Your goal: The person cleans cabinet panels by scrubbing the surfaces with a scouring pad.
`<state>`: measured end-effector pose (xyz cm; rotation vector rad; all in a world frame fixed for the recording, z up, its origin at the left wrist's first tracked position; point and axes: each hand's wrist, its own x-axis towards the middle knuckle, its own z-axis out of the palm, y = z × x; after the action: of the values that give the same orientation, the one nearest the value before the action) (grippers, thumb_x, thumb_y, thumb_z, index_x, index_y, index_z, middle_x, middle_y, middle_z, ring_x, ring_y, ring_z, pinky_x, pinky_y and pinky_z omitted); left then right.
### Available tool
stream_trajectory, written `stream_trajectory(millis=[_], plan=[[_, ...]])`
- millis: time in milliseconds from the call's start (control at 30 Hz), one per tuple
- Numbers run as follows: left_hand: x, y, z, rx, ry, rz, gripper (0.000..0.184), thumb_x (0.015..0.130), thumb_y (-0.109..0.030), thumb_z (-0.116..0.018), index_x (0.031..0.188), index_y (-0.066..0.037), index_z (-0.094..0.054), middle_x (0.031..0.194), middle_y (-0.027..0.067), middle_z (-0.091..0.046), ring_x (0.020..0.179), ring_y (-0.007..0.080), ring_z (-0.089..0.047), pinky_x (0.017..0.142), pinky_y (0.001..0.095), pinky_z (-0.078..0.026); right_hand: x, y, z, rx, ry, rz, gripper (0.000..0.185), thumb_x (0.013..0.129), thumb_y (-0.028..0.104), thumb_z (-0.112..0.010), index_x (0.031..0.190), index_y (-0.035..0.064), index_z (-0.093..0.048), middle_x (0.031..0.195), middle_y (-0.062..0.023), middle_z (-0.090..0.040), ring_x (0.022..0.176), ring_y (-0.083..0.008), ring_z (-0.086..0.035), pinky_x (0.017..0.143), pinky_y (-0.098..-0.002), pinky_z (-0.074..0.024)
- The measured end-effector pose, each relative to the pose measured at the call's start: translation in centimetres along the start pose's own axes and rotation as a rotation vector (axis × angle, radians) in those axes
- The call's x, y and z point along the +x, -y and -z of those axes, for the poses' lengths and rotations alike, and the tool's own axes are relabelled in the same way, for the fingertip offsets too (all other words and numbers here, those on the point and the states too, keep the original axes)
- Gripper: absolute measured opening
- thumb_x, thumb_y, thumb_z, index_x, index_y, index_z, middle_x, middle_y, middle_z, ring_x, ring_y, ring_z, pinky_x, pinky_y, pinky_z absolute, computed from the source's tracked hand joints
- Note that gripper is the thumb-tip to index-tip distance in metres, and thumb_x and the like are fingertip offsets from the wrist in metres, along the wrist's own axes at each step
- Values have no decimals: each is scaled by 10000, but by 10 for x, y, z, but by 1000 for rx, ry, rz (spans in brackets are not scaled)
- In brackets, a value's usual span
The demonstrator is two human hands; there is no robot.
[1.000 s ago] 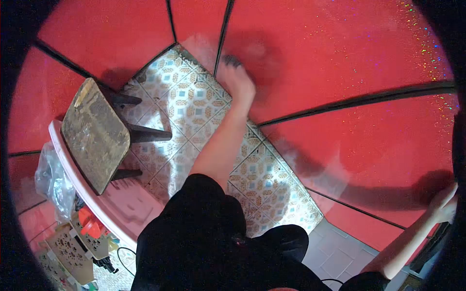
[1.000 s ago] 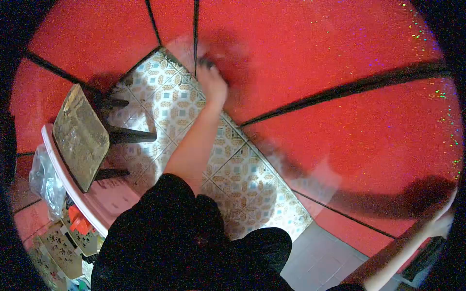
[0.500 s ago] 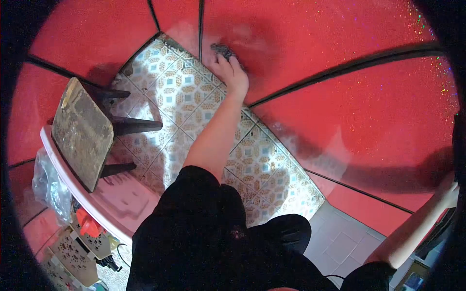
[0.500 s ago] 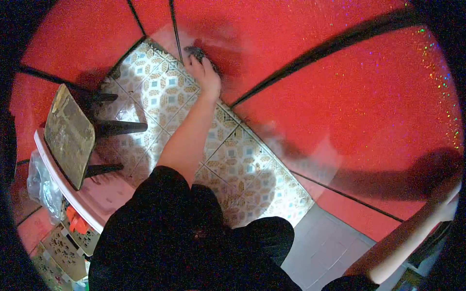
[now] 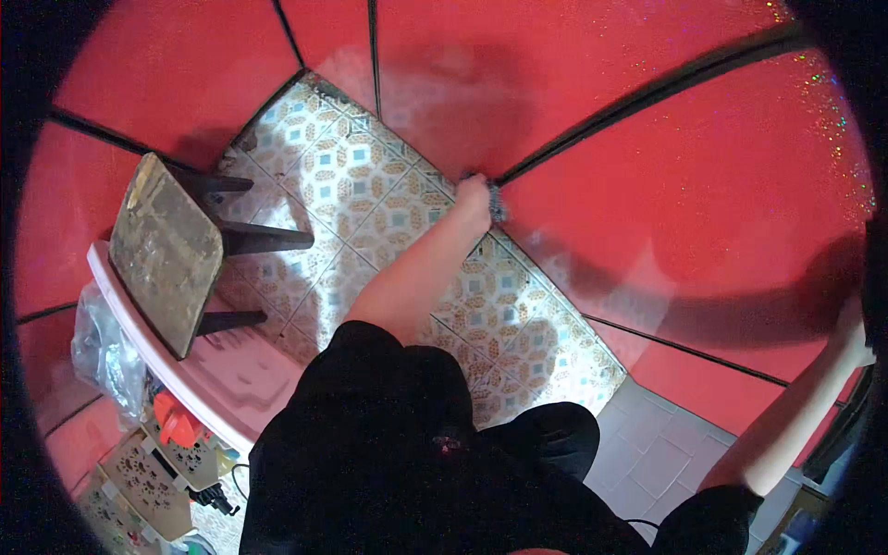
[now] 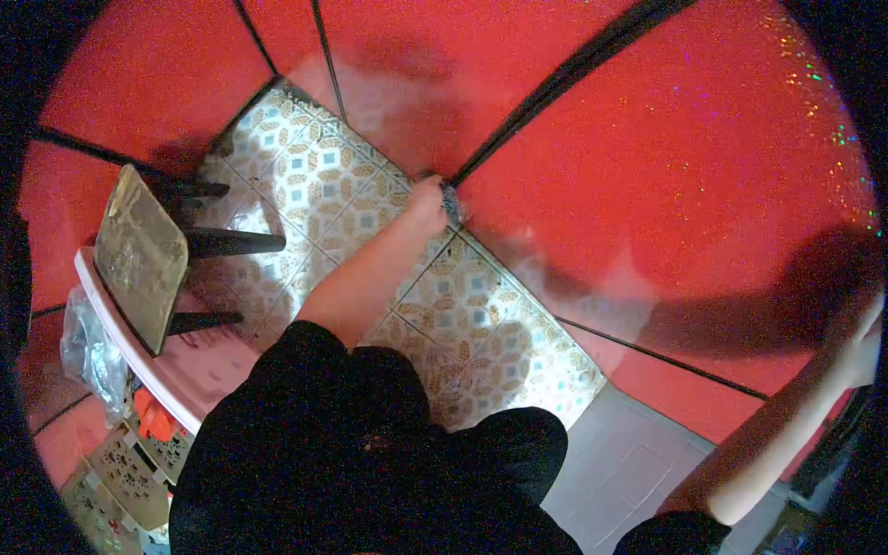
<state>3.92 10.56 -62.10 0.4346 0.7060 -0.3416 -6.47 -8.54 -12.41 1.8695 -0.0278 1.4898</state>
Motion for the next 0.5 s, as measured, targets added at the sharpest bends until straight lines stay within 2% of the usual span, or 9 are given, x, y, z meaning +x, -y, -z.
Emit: stream_trajectory(millis=[67, 100, 167, 200, 300, 433, 500], plan=[[-6, 2, -7, 207, 161, 59, 205, 943, -178, -415, 962, -34, -560, 803, 88, -604, 706, 252, -590, 611, 434, -500, 0, 1, 2, 25, 1, 15, 1014, 880, 662, -294, 1384, -170, -8, 1400, -437, -42, 1315, -538, -110, 1043, -598, -130], [-21, -7, -16, 214, 160, 54, 205, 943, -178, -415, 962, -34, -560, 803, 88, -604, 706, 252, -590, 611, 434, -500, 0, 2, 2, 34, 2, 17, 1015, 880, 663, -294, 1384, -168, -4, 1401, -437, -37, 1317, -538, -104, 1043, -598, -129], [-78, -35, -55, 366, 345, 23, 192, 937, -154, -420, 956, -19, -555, 793, 109, -598, 681, 247, -586, 584, 436, -488, -1, 2, 2, 18, -1, 13, 1017, 878, 666, -293, 1387, -165, 0, 1403, -436, -29, 1320, -537, -95, 1045, -597, -124], [-96, -43, -68, 372, 345, 21, 192, 937, -154, -420, 956, -19, -555, 793, 109, -598, 681, 247, -586, 584, 436, -488, -2, 3, 3, 16, -4, 14, 1018, 877, 667, -293, 1387, -164, 0, 1403, -436, -29, 1320, -537, -94, 1045, -597, -123], [-136, -53, -90, 404, 343, -152, 150, 879, -115, -476, 806, -17, -563, 651, 88, -536, 517, 240, -532, 475, 413, -449, -3, 2, 2, 20, 9, 0, 1020, 875, 671, -292, 1389, -161, -1, 1403, -436, -29, 1321, -536, -92, 1047, -596, -118], [-65, -25, -54, 559, 153, -9, 167, 874, -91, -462, 777, -4, -565, 652, 102, -547, 513, 250, -552, 450, 437, -448, -2, 2, 1, 35, 11, -15, 1024, 872, 677, -290, 1391, -157, -1, 1404, -435, -29, 1321, -535, -88, 1048, -594, -112], [-27, -15, -27, 502, 131, 41, 161, 868, -81, -454, 796, 3, -570, 673, 117, -560, 518, 262, -564, 448, 449, -452, 0, 1, 0, 38, 15, -18, 1026, 871, 680, -289, 1392, -156, -1, 1404, -434, -28, 1322, -535, -86, 1049, -593, -109]])
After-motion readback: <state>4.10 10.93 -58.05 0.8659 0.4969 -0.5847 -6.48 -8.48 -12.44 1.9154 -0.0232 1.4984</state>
